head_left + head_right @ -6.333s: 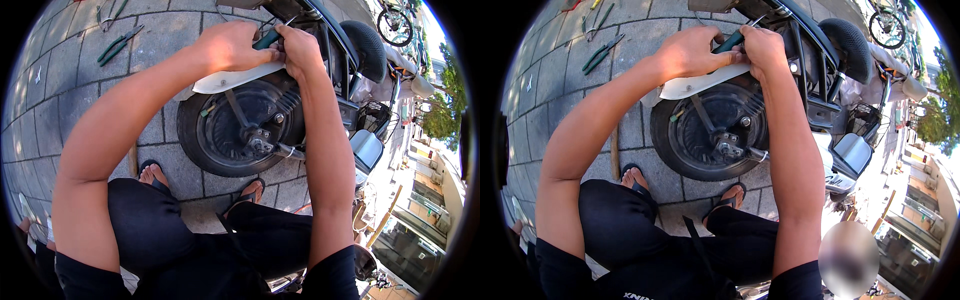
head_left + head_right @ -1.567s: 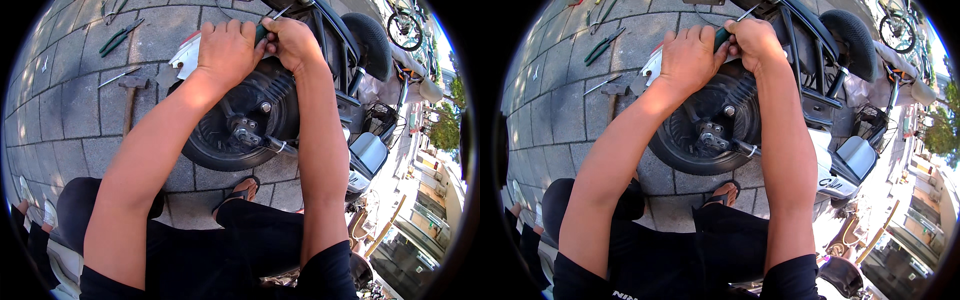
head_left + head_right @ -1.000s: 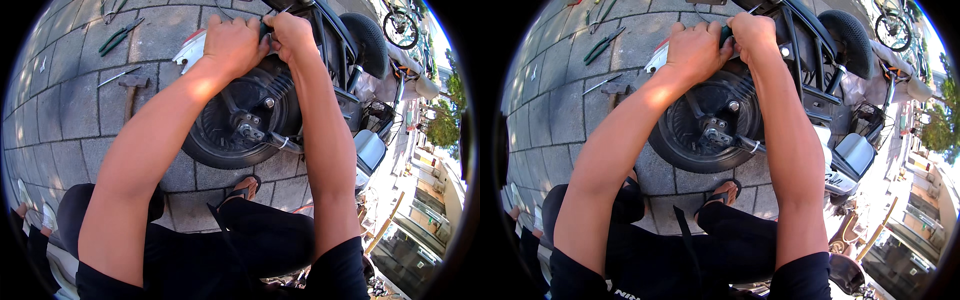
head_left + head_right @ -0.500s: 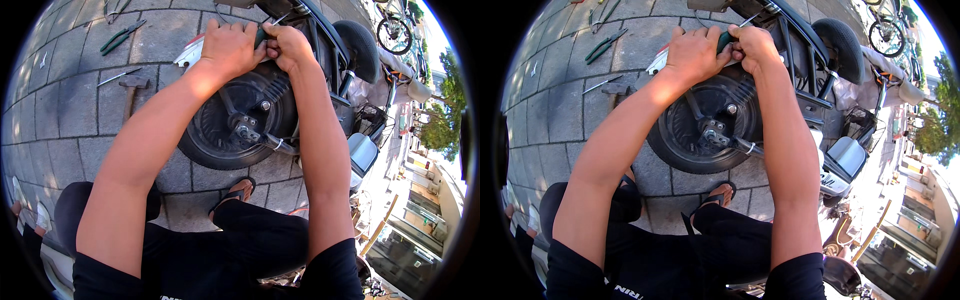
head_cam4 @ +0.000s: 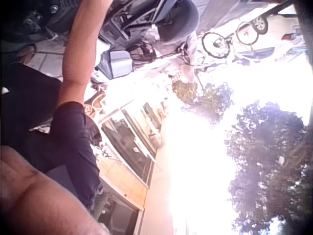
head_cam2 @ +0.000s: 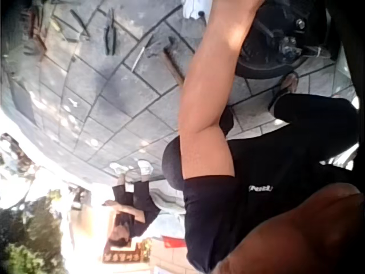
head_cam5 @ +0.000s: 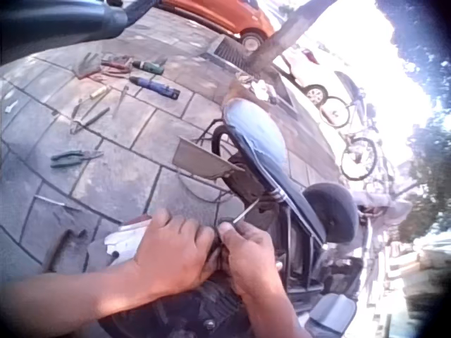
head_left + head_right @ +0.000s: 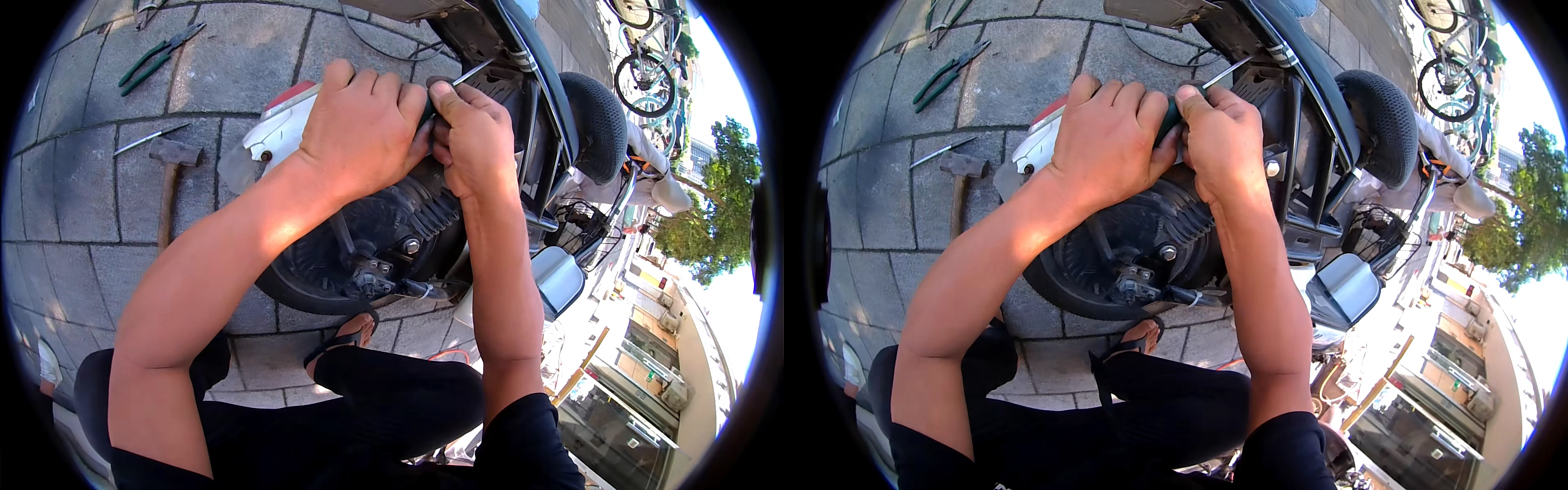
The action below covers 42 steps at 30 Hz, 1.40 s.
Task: The person uses a handheld angle grinder to smooth a metal bracket on a white scooter, then uses a hammer and punch to adjust a rear wheel component, and finally uses a screwdriver to tighten fasteners on the rear fender area.
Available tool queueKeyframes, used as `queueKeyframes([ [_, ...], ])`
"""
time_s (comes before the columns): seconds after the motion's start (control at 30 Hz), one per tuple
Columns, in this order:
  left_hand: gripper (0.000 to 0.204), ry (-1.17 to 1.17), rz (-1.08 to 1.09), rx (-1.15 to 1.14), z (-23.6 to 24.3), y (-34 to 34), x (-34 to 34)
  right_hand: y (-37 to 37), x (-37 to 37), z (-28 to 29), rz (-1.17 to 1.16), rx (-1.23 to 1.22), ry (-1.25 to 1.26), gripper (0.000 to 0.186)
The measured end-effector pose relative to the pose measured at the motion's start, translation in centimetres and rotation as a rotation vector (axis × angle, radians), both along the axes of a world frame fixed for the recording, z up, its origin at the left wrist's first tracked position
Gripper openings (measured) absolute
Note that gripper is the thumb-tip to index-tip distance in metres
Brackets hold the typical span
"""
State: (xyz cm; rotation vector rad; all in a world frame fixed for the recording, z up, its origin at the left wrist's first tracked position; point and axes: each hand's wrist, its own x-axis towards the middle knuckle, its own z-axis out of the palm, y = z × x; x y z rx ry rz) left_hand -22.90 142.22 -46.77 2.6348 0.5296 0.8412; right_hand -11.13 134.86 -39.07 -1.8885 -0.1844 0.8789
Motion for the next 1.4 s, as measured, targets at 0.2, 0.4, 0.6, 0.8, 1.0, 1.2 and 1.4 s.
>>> queueKeyframes([
  [0.2,0.034,-0.014,-0.018,-0.03,-0.3,0.6,0.3,0.1,-0.1,-0.2,-0.021,-0.025,-0.028,0.024],
  [0.4,0.03,0.002,-0.023,-0.084,-0.2,0.7,0.6,0.2,0.0,-0.2,-0.037,-0.062,-0.065,0.024],
  [0.6,0.032,-0.001,-0.03,-0.117,-0.4,0.7,0.5,0.5,-0.4,-0.2,-0.047,-0.081,-0.098,0.022],
  [0.8,0.037,-0.014,-0.035,-0.195,-0.7,1.1,0.3,2.5,-1.2,0.6,-0.074,-0.234,-0.269,0.02],
  [1.0,0.038,-0.006,-0.009,-0.138,-0.3,0.4,0.1,-0.6,0.7,-0.1,-0.033,0.002,0.03,0.019],
  [1.2,0.035,-0.073,0.098,-0.065,-0.7,-1.4,0.2,-0.9,2.1,-0.2,0.025,0.134,0.301,0.029],
  [1.4,0.04,-0.145,0.155,-0.189,-0.4,-2.1,0.2,-1.1,1.4,-0.3,0.024,0.132,0.175,0.024],
])
